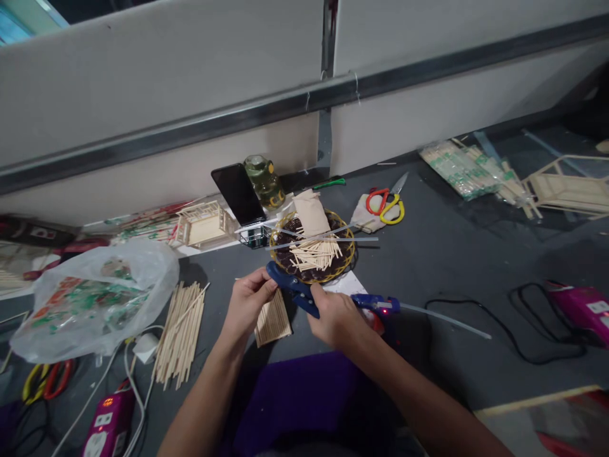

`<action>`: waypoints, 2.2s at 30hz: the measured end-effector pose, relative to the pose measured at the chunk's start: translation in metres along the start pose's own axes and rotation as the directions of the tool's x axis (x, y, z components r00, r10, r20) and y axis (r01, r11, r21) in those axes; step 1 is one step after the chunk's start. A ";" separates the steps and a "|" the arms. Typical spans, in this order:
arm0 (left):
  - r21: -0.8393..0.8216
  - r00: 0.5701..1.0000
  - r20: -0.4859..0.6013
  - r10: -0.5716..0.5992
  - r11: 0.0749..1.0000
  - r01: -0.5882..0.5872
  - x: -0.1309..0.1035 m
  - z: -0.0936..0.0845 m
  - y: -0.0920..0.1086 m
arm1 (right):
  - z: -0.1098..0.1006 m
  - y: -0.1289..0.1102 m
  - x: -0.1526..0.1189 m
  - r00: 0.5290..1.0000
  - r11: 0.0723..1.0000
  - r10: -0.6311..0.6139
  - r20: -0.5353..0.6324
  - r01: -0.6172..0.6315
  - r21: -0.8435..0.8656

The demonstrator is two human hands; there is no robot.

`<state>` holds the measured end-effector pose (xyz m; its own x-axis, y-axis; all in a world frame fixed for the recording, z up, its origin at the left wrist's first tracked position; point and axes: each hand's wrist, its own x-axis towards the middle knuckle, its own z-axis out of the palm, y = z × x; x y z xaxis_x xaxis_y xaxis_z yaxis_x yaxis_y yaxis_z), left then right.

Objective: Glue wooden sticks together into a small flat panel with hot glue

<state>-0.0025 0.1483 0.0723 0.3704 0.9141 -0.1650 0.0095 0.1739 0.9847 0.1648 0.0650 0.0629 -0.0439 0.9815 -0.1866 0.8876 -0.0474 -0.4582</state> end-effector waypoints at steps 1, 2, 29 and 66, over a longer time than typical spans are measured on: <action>-0.011 1.000 0.004 -0.007 1.000 0.007 0.001 0.001 -0.001 | 0.000 -0.002 -0.001 1.000 1.000 0.007 -0.003 -0.007 -0.002; -0.023 1.000 0.010 -0.015 1.000 0.015 0.002 0.001 -0.001 | 0.000 -0.004 -0.002 1.000 1.000 0.011 -0.010 -0.011 0.001; 0.302 0.972 -0.189 0.137 0.950 -0.075 -0.071 -0.035 -0.044 | 0.029 -0.025 -0.073 0.888 0.882 -0.459 -0.012 0.457 0.118; 0.680 0.952 0.064 0.299 0.685 -0.261 -0.106 -0.054 -0.084 | 0.065 -0.019 -0.022 0.864 0.864 -0.481 -0.150 0.437 -0.250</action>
<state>-0.0929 0.0568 0.0036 0.4148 0.8989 0.1412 0.5414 -0.3685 0.7557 0.1189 0.0322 0.0199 -0.3959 0.8987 0.1889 0.8621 0.4346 -0.2606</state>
